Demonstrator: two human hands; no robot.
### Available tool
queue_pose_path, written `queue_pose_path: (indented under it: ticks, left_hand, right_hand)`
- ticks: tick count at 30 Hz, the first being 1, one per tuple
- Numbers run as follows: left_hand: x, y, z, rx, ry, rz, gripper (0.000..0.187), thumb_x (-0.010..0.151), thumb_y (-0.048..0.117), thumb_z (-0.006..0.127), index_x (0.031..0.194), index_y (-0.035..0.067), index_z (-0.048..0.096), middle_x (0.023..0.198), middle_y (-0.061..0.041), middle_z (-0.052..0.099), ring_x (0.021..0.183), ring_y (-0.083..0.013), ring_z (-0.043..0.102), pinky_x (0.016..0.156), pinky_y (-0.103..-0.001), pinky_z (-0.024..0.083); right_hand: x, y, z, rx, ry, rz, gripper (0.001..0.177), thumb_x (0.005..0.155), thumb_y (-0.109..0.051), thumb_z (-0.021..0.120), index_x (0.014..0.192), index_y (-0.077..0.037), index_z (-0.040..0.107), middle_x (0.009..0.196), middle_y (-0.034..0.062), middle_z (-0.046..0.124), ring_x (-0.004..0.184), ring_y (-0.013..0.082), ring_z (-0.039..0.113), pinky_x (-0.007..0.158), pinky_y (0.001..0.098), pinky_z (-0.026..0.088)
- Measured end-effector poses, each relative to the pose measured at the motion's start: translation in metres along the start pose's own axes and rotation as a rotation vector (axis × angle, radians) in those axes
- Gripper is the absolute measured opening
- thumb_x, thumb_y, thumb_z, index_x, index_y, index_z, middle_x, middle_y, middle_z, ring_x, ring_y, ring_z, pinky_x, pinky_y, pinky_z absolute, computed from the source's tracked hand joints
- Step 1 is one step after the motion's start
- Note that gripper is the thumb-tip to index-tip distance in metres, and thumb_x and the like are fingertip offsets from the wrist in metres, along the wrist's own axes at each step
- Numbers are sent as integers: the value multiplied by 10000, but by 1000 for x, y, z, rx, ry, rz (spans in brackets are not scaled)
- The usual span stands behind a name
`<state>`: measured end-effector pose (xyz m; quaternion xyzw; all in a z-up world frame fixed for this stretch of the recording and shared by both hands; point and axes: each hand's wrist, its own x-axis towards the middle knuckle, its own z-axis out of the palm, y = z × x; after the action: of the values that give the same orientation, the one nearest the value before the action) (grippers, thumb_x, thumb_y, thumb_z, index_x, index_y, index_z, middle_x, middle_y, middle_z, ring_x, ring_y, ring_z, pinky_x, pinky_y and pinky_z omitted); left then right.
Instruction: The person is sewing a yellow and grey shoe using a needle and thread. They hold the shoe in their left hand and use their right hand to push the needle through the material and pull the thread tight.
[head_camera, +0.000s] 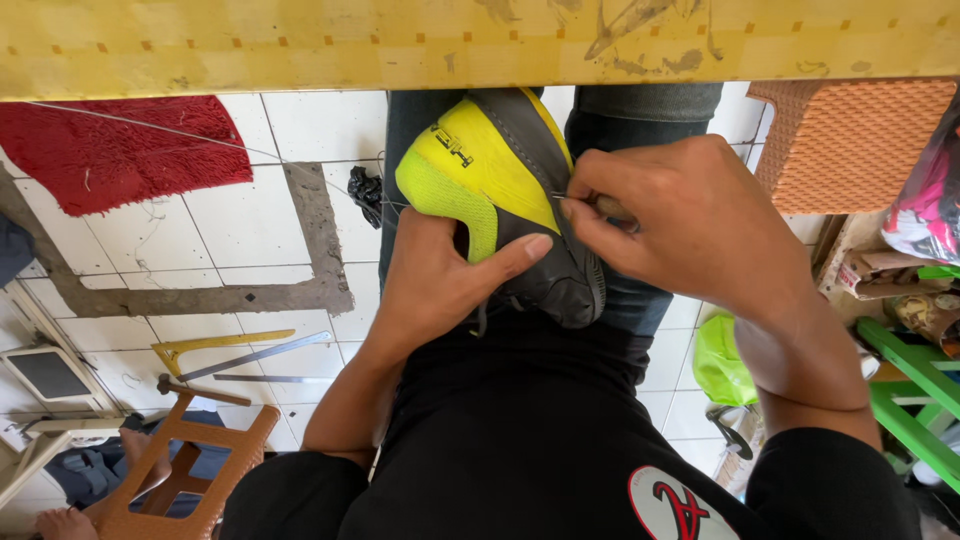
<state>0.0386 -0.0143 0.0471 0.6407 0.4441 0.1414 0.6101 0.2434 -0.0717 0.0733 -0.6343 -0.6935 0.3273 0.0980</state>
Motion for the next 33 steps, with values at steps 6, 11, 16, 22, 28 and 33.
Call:
queue_pose_path:
  ticks: [6, 11, 16, 22, 28, 33]
  left_hand:
    - [-15, -10, -26, 171, -119, -50, 477, 924, 389, 599, 582, 130, 392, 546, 58, 297, 548, -66, 278, 506, -291, 212]
    - [-36, -25, -45, 11, 291, 136, 89, 853, 169, 731, 900, 96, 709, 1050, -39, 448, 1064, -178, 459, 906, -290, 430]
    - [-31, -55, -27, -641, -35, 293, 164, 1016, 172, 476, 932, 51, 547, 1044, -144, 603, 848, -171, 601, 787, -265, 527]
    - [-20, -36, -10, -331, 123, 297, 105, 961, 106, 576, 903, 32, 623, 774, -92, 611, 685, -163, 573, 620, -261, 470]
    - [-16, -15, -19, 16, 154, 330, 92, 935, 64, 619, 917, 35, 704, 818, -68, 679, 725, -155, 625, 628, -245, 493]
    - [-11, -23, -30, 57, 56, 304, 95, 930, 40, 625, 941, 47, 719, 844, -74, 701, 775, -161, 662, 657, -239, 524]
  right_hand:
    - [-13, -2, 2, -182, 18, 81, 152, 947, -307, 647, 921, -164, 602, 694, -64, 669, 586, 243, 624, 467, 418, 418]
    - [-15, -9, 6, -203, 120, 24, 104, 1015, -225, 592, 943, -163, 551, 734, -16, 573, 564, 260, 542, 477, 412, 440]
    - [-16, -18, 8, -240, 167, -20, 81, 940, -86, 612, 893, -129, 562, 696, 9, 576, 576, 280, 532, 570, 399, 391]
    - [-16, -20, 11, -278, 112, -19, 188, 795, 81, 501, 858, -92, 468, 722, 61, 531, 637, 319, 514, 634, 402, 370]
    - [-11, -12, 10, -276, 92, -36, 169, 973, -95, 537, 828, -90, 449, 656, 53, 520, 624, 297, 531, 634, 422, 417]
    - [-12, -7, 10, -264, 97, -66, 211, 971, -96, 576, 814, -85, 436, 638, 54, 508, 598, 281, 519, 614, 414, 426]
